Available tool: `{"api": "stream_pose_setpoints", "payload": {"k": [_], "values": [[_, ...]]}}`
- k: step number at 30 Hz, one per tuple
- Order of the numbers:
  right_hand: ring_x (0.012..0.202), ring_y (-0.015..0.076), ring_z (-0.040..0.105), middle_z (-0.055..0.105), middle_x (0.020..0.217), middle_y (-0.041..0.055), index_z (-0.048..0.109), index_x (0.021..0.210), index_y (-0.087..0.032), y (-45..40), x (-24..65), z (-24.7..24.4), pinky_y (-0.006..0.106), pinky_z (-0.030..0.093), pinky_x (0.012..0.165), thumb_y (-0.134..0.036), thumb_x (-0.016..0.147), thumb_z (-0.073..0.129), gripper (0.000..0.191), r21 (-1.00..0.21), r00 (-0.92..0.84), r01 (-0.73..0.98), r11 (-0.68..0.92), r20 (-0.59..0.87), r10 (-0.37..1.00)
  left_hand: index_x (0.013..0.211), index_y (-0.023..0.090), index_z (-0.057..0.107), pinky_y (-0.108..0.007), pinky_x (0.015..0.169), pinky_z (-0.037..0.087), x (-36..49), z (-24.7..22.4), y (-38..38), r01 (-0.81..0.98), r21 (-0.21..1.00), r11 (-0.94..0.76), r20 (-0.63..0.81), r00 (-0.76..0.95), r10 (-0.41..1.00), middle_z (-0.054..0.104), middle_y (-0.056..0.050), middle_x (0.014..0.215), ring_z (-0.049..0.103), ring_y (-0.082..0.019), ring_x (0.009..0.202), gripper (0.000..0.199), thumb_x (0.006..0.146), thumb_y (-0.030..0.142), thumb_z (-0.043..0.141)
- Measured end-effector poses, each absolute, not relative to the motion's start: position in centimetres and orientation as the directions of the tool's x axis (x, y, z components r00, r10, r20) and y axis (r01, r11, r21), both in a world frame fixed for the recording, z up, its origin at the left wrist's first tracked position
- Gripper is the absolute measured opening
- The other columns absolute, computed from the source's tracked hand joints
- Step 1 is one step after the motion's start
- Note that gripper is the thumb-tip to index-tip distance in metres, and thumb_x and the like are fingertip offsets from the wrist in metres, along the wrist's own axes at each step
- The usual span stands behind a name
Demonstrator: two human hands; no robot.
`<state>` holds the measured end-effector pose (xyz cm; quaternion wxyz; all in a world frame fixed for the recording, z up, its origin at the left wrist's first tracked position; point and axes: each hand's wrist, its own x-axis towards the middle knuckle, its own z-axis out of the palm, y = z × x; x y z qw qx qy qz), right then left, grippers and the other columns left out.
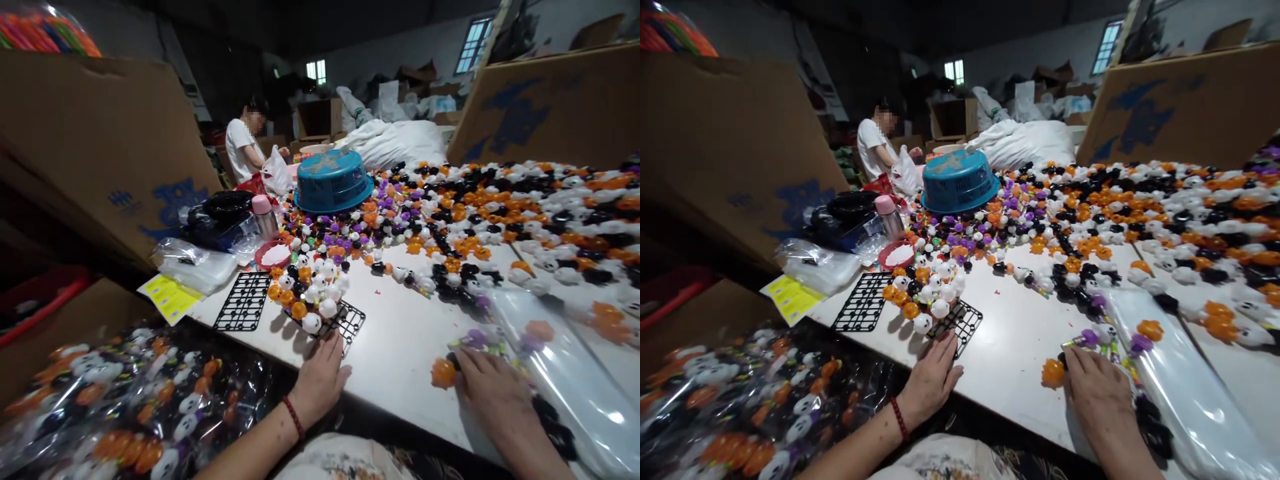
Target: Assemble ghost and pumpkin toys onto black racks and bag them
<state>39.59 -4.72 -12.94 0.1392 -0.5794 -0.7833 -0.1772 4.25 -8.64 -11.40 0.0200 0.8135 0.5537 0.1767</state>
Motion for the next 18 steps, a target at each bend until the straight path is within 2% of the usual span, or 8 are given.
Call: {"api": "stream_pose_setpoints", "payload": {"k": [3, 6, 10, 13, 16, 18], "values": [[0.092, 0.0330, 0.059, 0.070, 0.103, 0.0117, 0.067, 0.105, -0.022, -3.4, 39.4, -13.4, 0.043, 0.043, 0.069, -0.022, 0.082, 0.055, 0.026, 0.136, -0.315, 0.949, 0.284, 0.393, 0.864, 0.144, 0.013, 0.043, -0.047, 0.111, 0.046, 4.3, -11.4, -8.6, 0.898, 0.218, -0.382, 0.243, 0.329, 0.913, 0.046, -0.018, 0.148, 0.045, -0.030, 0.137, 0.053, 0.096, 0.035, 0.047], [0.088, 0.0312, 0.058, 0.069, 0.100, 0.0118, 0.065, 0.103, -0.019, -2.2, 39.1, -13.0, 0.041, 0.041, 0.069, -0.020, 0.084, 0.054, 0.022, 0.136, -0.309, 0.951, 0.278, 0.372, 0.875, 0.143, 0.010, 0.043, -0.045, 0.112, 0.044, 4.5, -10.9, -8.6, 0.906, 0.203, -0.371, 0.212, 0.329, 0.920, 0.046, -0.018, 0.149, 0.045, -0.030, 0.138, 0.054, 0.096, 0.035, 0.047], [0.084, 0.0288, 0.058, 0.065, 0.086, 0.0114, 0.062, 0.089, -0.018, -1.6, 37.4, -11.2, 0.039, 0.042, 0.072, -0.019, 0.086, 0.051, 0.012, 0.032, -0.312, 0.946, 0.323, 0.358, 0.880, 0.143, 0.007, 0.043, -0.044, 0.111, 0.045, 5.0, -10.6, -8.1, 0.909, 0.200, -0.366, 0.177, 0.334, 0.926, 0.043, -0.019, 0.151, 0.046, -0.032, 0.137, 0.056, 0.096, 0.036, 0.047], [0.077, 0.0259, 0.060, 0.064, 0.083, 0.0111, 0.059, 0.093, -0.021, -2.0, 35.1, -9.4, 0.036, 0.042, 0.069, -0.025, 0.090, 0.047, 0.013, -0.189, -0.217, 0.940, 0.285, 0.313, 0.924, 0.143, 0.006, 0.043, -0.045, 0.110, 0.045, 5.4, -10.8, -7.4, 0.892, 0.224, -0.393, 0.177, 0.359, 0.916, 0.041, -0.021, 0.151, 0.044, -0.032, 0.138, 0.057, 0.095, 0.036, 0.048], [0.067, 0.0223, 0.061, 0.067, 0.084, 0.0098, 0.052, 0.118, -0.020, -2.6, 32.1, -8.0, 0.033, 0.043, 0.063, -0.030, 0.093, 0.042, 0.028, -0.488, -0.085, 0.855, 0.174, 0.199, 0.976, 0.144, 0.008, 0.041, -0.046, 0.112, 0.043, 5.7, -11.2, -6.6, 0.860, 0.257, -0.440, 0.216, 0.393, 0.894, 0.039, -0.021, 0.153, 0.040, -0.031, 0.141, 0.056, 0.097, 0.036, 0.046], [0.067, 0.0206, 0.062, 0.066, 0.081, 0.0056, 0.048, 0.123, -0.018, -2.6, 30.3, -7.6, 0.032, 0.045, 0.065, -0.030, 0.093, 0.041, 0.034, -0.663, -0.083, 0.731, 0.164, 0.151, 0.985, 0.145, 0.011, 0.039, -0.046, 0.112, 0.043, 5.9, -11.6, -6.0, 0.843, 0.275, -0.463, 0.246, 0.404, 0.881, 0.039, -0.019, 0.154, 0.038, -0.029, 0.142, 0.054, 0.098, 0.037, 0.044]]}}
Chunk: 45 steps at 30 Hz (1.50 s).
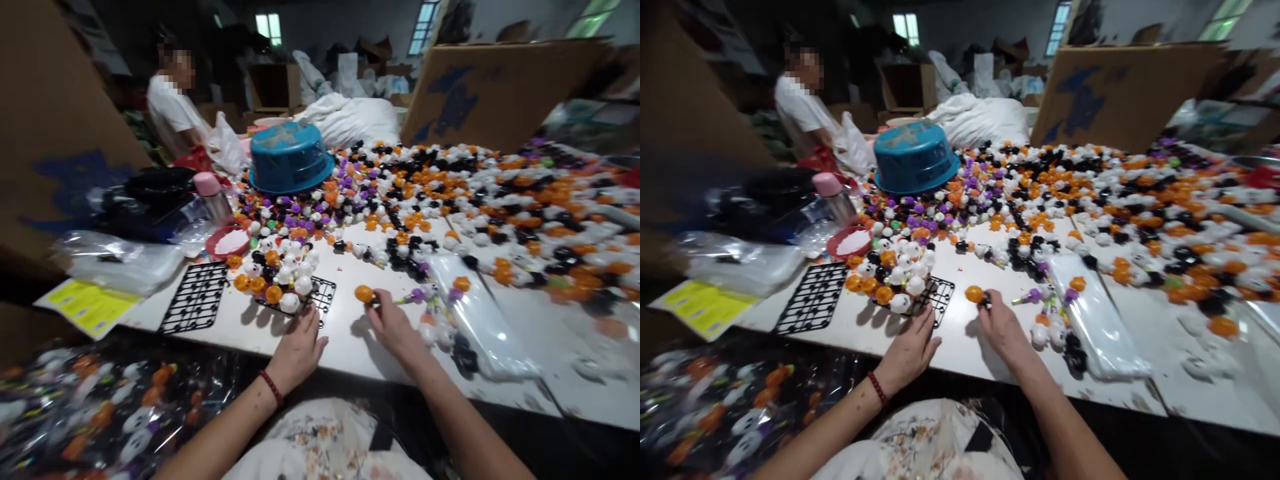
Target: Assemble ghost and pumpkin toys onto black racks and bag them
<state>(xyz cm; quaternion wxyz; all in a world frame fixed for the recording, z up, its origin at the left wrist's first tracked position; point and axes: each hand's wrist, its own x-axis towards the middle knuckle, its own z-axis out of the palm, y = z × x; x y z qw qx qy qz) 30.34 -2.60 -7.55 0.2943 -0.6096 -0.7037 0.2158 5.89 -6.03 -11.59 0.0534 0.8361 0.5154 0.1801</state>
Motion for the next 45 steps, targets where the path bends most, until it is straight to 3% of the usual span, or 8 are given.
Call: {"api": "stream_pose_setpoints", "payload": {"k": [9, 15, 20, 23, 27, 32, 38, 45], "values": [[0.063, 0.0146, 0.051, 0.061, 0.071, -0.0009, 0.060, 0.083, -0.019, -2.9, 26.5, -7.6, 0.026, 0.038, 0.059, -0.035, 0.086, 0.055, 0.017, -0.844, -0.112, 0.522, 0.125, 0.078, 0.991, 0.137, 0.013, 0.048, -0.049, 0.105, 0.046, 6.0, -12.6, -6.6, 0.876, 0.227, -0.426, 0.449, 0.293, 0.844, 0.058, -0.019, 0.135, 0.053, -0.033, 0.128, 0.047, 0.094, 0.032, 0.052], [0.057, 0.0121, 0.047, 0.055, 0.062, -0.0042, 0.060, 0.076, -0.019, -2.9, 25.4, -7.8, 0.024, 0.035, 0.056, -0.037, 0.080, 0.063, 0.018, -0.910, -0.126, 0.414, 0.031, -0.024, 0.992, 0.134, 0.013, 0.051, -0.051, 0.105, 0.044, 6.1, -12.7, -6.6, 0.877, 0.246, -0.413, 0.467, 0.266, 0.843, 0.062, -0.018, 0.129, 0.056, -0.032, 0.121, 0.044, 0.094, 0.030, 0.051], [0.060, 0.0134, 0.053, 0.059, 0.068, -0.0008, 0.065, 0.089, -0.017, -2.4, 24.5, -8.6, 0.026, 0.043, 0.059, -0.045, 0.076, 0.067, 0.032, -0.986, -0.167, 0.040, -0.164, -0.168, 0.972, 0.132, 0.016, 0.053, -0.052, 0.101, 0.046, 6.3, -12.5, -6.6, 0.883, 0.261, -0.389, 0.479, 0.232, 0.847, 0.061, -0.018, 0.126, 0.055, -0.033, 0.120, 0.042, 0.093, 0.031, 0.051], [0.063, 0.0123, 0.052, 0.059, 0.071, -0.0011, 0.064, 0.086, -0.017, -1.8, 23.9, -9.5, 0.026, 0.043, 0.061, -0.045, 0.070, 0.073, 0.033, -0.981, -0.143, -0.073, -0.181, -0.169, 0.975, 0.134, 0.013, 0.050, -0.051, 0.101, 0.046, 6.3, -12.7, -6.8, 0.885, 0.271, -0.378, 0.473, 0.220, 0.853, 0.062, -0.019, 0.124, 0.055, -0.033, 0.119, 0.044, 0.094, 0.029, 0.049], [0.066, 0.0131, 0.053, 0.062, 0.074, 0.0007, 0.065, 0.084, -0.016, -0.7, 22.8, -10.6, 0.028, 0.044, 0.065, -0.040, 0.066, 0.078, 0.033, -0.982, -0.086, -0.043, -0.186, -0.182, 0.980, 0.128, 0.012, 0.055, -0.050, 0.102, 0.046, 6.2, -13.1, -6.9, 0.888, 0.272, -0.369, 0.477, 0.209, 0.854, 0.063, -0.019, 0.122, 0.056, -0.032, 0.119, 0.038, 0.093, 0.026, 0.048], [0.076, 0.0180, 0.060, 0.069, 0.086, 0.0062, 0.068, 0.093, -0.014, -0.1, 20.9, -10.7, 0.032, 0.048, 0.073, -0.039, 0.072, 0.073, 0.033, -0.996, -0.182, -0.016, -0.088, -0.083, 0.980, 0.114, 0.010, 0.062, -0.048, 0.100, 0.049, 6.1, -13.0, -6.9, 0.878, 0.296, -0.377, 0.488, 0.200, 0.849, 0.066, -0.019, 0.112, 0.058, -0.030, 0.114, 0.029, 0.093, 0.022, 0.047], [0.071, 0.0170, 0.057, 0.066, 0.079, 0.0049, 0.065, 0.083, -0.015, -0.4, 19.8, -9.7, 0.029, 0.045, 0.068, -0.028, 0.080, 0.063, 0.013, -0.921, -0.224, 0.374, 0.104, 0.019, 0.974, 0.114, 0.014, 0.063, -0.047, 0.101, 0.050, 6.1, -13.1, -6.8, 0.871, 0.279, -0.403, 0.504, 0.225, 0.834, 0.067, -0.015, 0.113, 0.060, -0.028, 0.113, 0.028, 0.092, 0.018, 0.045], [0.075, 0.0175, 0.058, 0.067, 0.084, 0.0042, 0.065, 0.091, -0.016, 0.4, 20.2, -8.1, 0.026, 0.043, 0.069, -0.019, 0.082, 0.060, 0.011, -0.794, -0.408, 0.526, 0.306, 0.080, 0.909, 0.109, 0.007, 0.065, -0.043, 0.098, 0.052, 6.0, -13.7, -6.6, 0.859, 0.233, -0.456, 0.612, 0.235, 0.755, 0.068, -0.019, 0.109, 0.060, -0.029, 0.109, 0.027, 0.086, 0.013, 0.054]]}}
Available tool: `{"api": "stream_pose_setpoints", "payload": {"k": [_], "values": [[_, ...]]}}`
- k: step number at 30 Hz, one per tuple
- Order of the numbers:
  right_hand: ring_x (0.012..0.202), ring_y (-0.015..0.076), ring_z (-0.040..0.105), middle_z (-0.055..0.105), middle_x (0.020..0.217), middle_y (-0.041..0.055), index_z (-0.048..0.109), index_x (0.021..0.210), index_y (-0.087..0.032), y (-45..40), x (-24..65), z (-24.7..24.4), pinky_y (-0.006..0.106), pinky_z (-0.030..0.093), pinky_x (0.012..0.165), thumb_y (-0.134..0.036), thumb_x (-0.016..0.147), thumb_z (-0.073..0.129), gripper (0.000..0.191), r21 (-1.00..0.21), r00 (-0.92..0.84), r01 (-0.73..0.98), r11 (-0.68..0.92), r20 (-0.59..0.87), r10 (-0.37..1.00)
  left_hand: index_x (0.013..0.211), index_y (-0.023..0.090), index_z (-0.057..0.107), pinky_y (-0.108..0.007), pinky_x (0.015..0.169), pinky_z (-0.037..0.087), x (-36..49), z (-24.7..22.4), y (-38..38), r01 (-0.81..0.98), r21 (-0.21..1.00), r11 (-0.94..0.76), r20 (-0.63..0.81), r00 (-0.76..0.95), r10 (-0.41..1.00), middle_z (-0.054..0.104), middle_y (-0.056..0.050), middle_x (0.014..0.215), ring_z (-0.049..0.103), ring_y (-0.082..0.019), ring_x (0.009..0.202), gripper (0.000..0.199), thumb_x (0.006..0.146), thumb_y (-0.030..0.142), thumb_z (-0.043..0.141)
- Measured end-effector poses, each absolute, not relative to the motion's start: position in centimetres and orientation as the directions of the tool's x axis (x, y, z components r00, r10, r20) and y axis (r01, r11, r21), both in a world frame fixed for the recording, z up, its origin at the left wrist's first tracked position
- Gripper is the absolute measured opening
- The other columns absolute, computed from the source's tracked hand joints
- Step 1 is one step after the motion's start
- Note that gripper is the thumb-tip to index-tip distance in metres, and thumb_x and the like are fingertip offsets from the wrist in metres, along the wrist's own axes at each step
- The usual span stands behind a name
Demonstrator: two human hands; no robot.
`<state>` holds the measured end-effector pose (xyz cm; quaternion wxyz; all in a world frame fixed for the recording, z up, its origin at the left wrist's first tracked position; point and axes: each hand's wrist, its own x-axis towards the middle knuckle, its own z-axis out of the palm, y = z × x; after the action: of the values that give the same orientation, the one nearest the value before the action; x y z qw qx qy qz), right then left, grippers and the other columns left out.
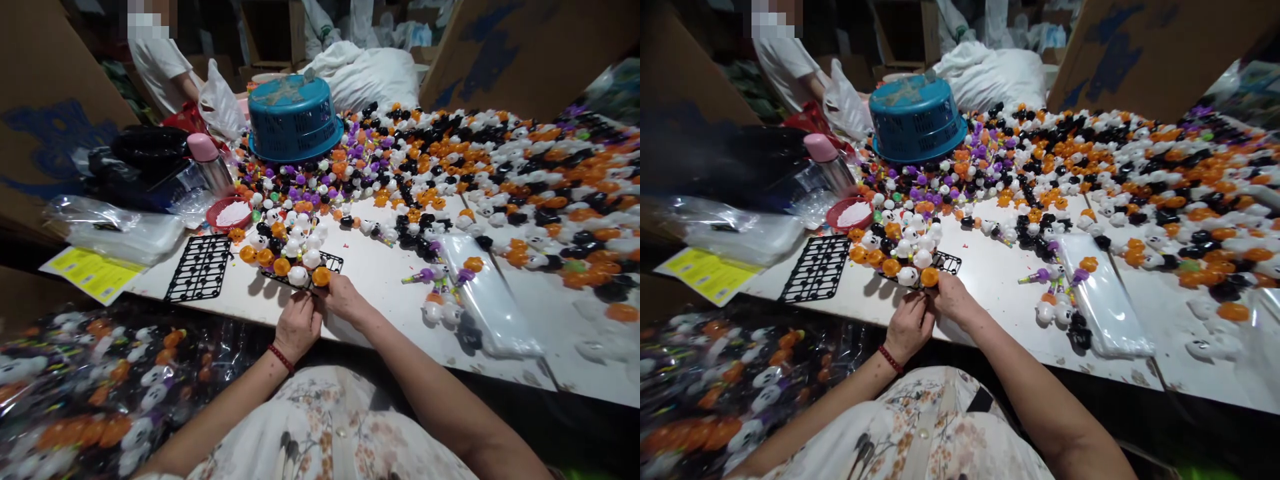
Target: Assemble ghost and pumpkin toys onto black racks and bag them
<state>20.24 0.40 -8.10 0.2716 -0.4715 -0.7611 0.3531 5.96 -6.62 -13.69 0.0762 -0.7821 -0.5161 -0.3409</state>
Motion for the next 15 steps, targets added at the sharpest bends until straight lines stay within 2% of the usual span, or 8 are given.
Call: {"api": "stream_pose_setpoints", "payload": {"k": [9, 13, 15], "values": [[0.085, 0.0194, 0.062, 0.070, 0.094, 0.0046, 0.068, 0.098, -0.018, 1.0, 19.5, -8.5, 0.026, 0.046, 0.076, -0.014, 0.082, 0.060, 0.018, -0.731, -0.475, 0.568, 0.378, 0.084, 0.876, 0.114, 0.009, 0.061, -0.042, 0.095, 0.051, 5.6, -12.9, -6.4, 0.851, 0.155, -0.502, 0.638, 0.303, 0.708, 0.069, -0.015, 0.107, 0.061, -0.028, 0.105, 0.028, 0.087, 0.012, 0.055], [0.086, 0.0193, 0.062, 0.070, 0.094, 0.0053, 0.068, 0.099, -0.017, 1.1, 19.7, -8.4, 0.026, 0.047, 0.076, -0.019, 0.084, 0.065, 0.015, -0.671, -0.508, 0.614, 0.415, 0.066, 0.859, 0.114, 0.008, 0.060, -0.042, 0.095, 0.049, 5.4, -12.9, -5.9, 0.844, 0.094, -0.528, 0.632, 0.359, 0.687, 0.070, -0.014, 0.103, 0.062, -0.028, 0.102, 0.028, 0.087, 0.013, 0.056], [0.088, 0.0184, 0.063, 0.069, 0.098, 0.0064, 0.067, 0.108, -0.017, 0.6, 21.0, -7.8, 0.025, 0.047, 0.079, -0.022, 0.086, 0.067, 0.023, -0.639, -0.504, 0.627, 0.445, 0.103, 0.858, 0.115, 0.008, 0.060, -0.043, 0.095, 0.048, 5.4, -13.0, -5.7, 0.843, 0.066, -0.533, 0.628, 0.381, 0.679, 0.070, -0.014, 0.102, 0.062, -0.028, 0.102, 0.028, 0.087, 0.013, 0.056]]}}
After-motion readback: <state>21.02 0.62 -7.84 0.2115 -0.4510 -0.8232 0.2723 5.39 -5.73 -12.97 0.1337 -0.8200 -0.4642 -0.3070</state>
